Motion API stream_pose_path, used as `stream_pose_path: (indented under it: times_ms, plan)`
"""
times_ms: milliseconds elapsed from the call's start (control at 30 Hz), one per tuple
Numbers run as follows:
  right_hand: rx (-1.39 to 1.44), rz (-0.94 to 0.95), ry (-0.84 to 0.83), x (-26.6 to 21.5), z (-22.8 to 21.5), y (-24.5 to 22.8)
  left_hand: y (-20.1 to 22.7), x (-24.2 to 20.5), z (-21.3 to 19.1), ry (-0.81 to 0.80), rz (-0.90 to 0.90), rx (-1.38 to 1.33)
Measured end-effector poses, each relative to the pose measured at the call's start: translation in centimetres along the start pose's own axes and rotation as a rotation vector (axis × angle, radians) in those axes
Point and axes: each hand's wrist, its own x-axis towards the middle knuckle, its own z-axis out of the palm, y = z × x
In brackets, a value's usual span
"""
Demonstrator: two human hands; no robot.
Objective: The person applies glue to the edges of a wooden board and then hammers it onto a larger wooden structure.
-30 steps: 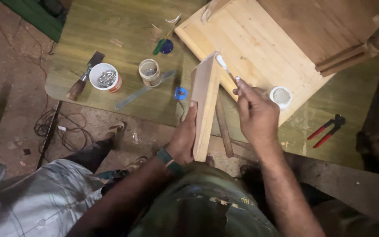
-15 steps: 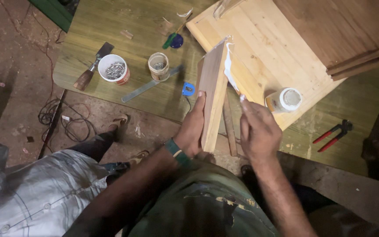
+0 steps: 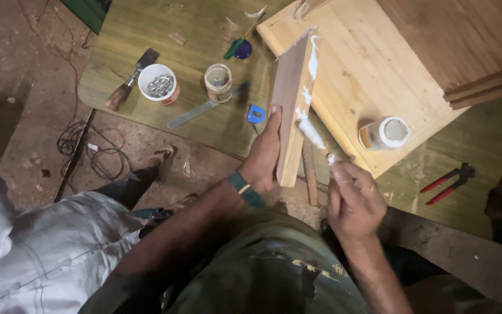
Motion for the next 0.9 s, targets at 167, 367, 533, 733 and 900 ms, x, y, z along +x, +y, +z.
stream_pose_path:
  times_ms: [167,367,533,733,900]
  plan:
    - [0.06,-0.051,-0.008,-0.5,-0.7,-0.7,0.3,0.5,0.3,-0.025,0.05,-0.017]
    - [-0.028,-0.112,-0.017,-0.8,-1.8,-2.1,0.3,1.6,0.1,0.018,0.047,-0.071]
    - [0.005,-0.024,-0.111,-0.8,-2.2,-2.4,0.3,2.4,-0.3,0.004,0.041,-0.094]
    - [0.233,0.432,-0.145,-1.8,-2.4,-2.6,0.5,2.2,-0.5,-0.005,0.056,-0.083]
    - [0.707,0.932,-0.182,-2.6,-1.4,-0.9,1.0,2.2,-0.4,-0.086,0.128,-0.058]
